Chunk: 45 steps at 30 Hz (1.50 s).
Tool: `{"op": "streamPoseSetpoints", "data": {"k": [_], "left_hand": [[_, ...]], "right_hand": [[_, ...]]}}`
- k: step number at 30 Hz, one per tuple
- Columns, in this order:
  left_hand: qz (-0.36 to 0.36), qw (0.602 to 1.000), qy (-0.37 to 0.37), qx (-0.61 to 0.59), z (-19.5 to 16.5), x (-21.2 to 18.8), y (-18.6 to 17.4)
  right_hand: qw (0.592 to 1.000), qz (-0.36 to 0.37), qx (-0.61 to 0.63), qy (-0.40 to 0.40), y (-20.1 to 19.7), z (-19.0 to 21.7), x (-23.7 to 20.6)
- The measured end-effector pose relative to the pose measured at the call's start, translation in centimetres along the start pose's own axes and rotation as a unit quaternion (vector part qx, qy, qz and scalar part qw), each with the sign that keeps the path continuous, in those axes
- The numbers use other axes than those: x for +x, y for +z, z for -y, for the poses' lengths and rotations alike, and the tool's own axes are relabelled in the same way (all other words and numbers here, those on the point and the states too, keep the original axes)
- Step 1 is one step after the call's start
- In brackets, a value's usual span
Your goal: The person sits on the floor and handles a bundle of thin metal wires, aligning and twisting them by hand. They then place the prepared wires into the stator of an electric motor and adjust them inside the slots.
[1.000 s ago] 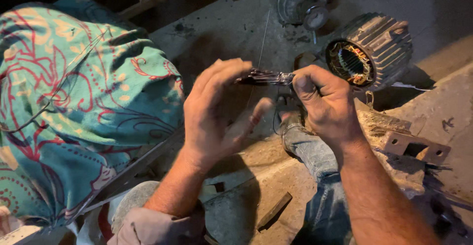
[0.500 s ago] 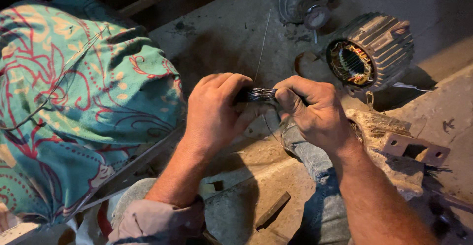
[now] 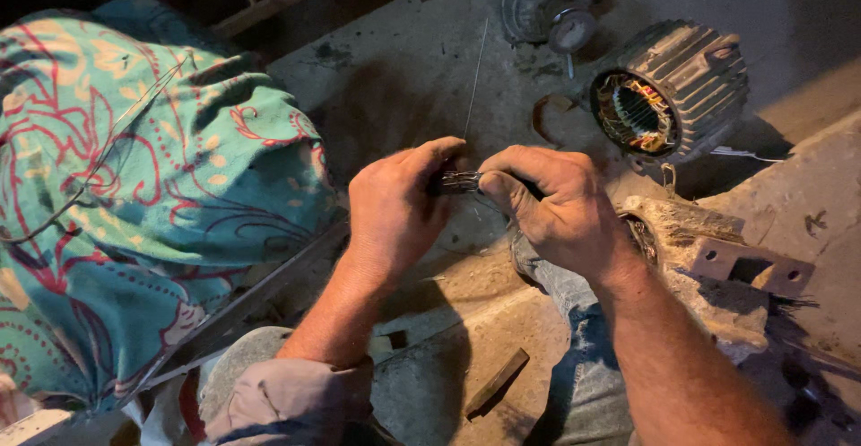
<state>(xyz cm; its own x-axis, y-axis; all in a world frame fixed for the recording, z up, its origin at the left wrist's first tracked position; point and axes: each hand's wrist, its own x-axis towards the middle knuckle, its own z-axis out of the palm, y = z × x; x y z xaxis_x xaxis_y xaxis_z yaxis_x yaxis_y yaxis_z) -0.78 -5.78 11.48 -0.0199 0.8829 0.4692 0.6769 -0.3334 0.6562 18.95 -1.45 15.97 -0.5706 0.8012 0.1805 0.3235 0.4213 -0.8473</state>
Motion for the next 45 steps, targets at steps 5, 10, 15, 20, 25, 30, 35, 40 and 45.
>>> {"op": "streamPoseSetpoints", "data": {"k": [5,10,15,20,25,30,35,40,45], "left_hand": [[0.057,0.996,-0.058,-0.046,0.4,0.2,0.0],[0.102,0.986,-0.097,-0.093,0.6,0.3,0.0],[0.174,0.914,-0.147,-0.337,0.8,0.6,-0.4],[0.202,0.823,-0.191,-0.496,1.3,1.0,-1.6],[0.092,0.823,-0.188,-0.529,1.5,0.8,-1.6],[0.008,0.815,-0.146,-0.56,1.5,0.4,-1.1],[0.017,0.807,-0.105,-0.58,0.9,-0.4,-1.3],[0.016,0.807,-0.128,-0.576,-0.7,-0.3,-1.3],[0.055,0.889,-0.105,-0.442,-2.4,-0.9,-1.1]], "right_hand": [[1.0,0.009,-0.028,0.004,-0.1,0.0,0.1],[0.999,0.004,-0.041,-0.003,-0.1,0.2,0.2],[0.999,0.01,-0.035,-0.004,-0.4,0.3,0.1],[0.999,0.009,-0.037,0.024,-0.7,0.2,0.2],[0.998,0.006,-0.067,-0.009,-0.3,0.1,0.2],[0.995,-0.021,-0.091,-0.028,0.4,-0.1,0.2],[0.992,-0.042,-0.029,0.114,0.2,-0.4,0.1],[0.983,-0.09,-0.005,0.159,0.6,-0.7,0.2],[0.976,-0.11,0.059,0.178,0.1,-0.7,0.2]]}}
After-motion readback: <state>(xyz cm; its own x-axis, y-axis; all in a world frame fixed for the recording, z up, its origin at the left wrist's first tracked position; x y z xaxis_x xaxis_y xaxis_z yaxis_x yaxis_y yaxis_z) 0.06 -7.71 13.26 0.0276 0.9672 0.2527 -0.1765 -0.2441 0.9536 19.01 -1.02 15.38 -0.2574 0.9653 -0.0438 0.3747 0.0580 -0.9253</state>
